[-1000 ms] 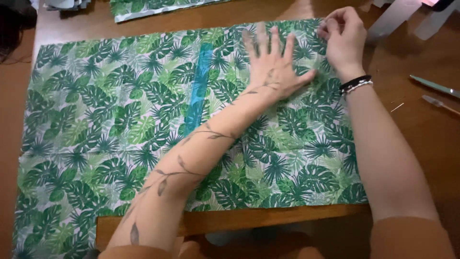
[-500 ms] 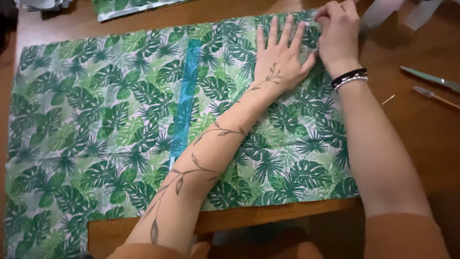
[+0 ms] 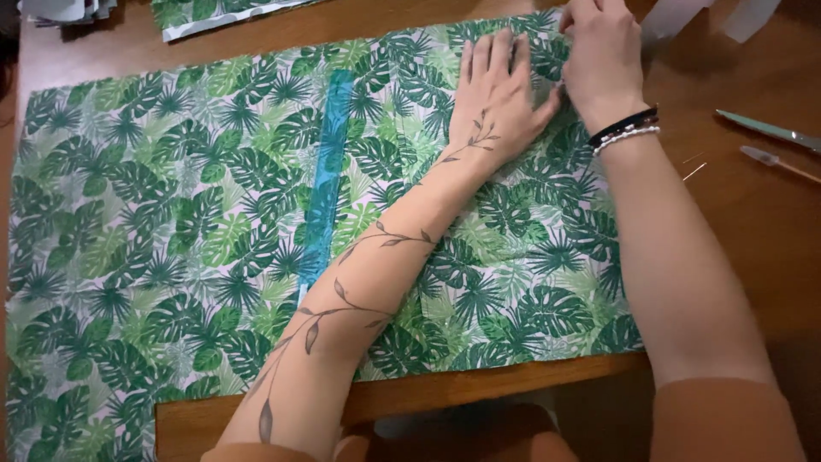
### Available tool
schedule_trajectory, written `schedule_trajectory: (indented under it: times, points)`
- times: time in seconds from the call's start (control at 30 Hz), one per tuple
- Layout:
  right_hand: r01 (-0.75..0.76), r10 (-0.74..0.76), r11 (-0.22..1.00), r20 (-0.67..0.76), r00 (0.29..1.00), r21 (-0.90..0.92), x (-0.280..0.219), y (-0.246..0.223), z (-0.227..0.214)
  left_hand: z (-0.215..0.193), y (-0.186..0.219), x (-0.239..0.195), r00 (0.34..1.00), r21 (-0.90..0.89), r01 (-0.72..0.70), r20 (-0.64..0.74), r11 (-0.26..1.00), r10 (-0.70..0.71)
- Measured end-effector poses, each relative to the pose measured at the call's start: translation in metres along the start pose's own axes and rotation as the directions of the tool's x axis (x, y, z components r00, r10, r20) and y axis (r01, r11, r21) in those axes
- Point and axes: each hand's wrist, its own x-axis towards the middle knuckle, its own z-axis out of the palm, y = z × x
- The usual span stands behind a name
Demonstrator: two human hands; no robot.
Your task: Marking and cutting patterned fabric using a ruler, pencil, and scissors
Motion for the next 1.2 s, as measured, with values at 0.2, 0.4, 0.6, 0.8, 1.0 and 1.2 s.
schedule_trajectory:
  times: [0.2,0.4,0.6,0.8,1.0,1.2]
  points:
    - [0.014,-0.015,0.999,-0.032,0.999,-0.051,0.0,0.006,0.008,0.0,-0.004,0.002,0.987,-0.13,-0.115,-0.126,0.985,0.099]
    - [0.039,-0.048,0.985,-0.045,0.998,-0.17,-0.001,0.007,0.013,0.002,-0.005,0.004,0.979,-0.134,-0.172,-0.133,0.976,0.154]
    - [0.112,-0.138,0.964,-0.093,0.986,-0.241,-0.001,0.004,0.02,0.009,-0.008,0.005,0.971,-0.118,-0.188,-0.175,0.975,0.166]
    - [0.153,-0.164,0.968,-0.041,0.986,-0.197,0.0,-0.004,0.009,0.012,-0.01,0.005,0.964,-0.13,-0.205,-0.197,0.97,0.177]
    - [0.151,-0.152,0.982,-0.007,0.988,-0.117,-0.002,0.001,0.013,0.012,-0.01,0.005,0.978,-0.191,-0.17,-0.15,0.967,0.142]
    - [0.183,-0.181,0.981,0.037,0.983,-0.061,-0.003,0.004,0.008,0.015,-0.013,0.005,0.979,-0.185,-0.174,-0.142,0.967,0.149]
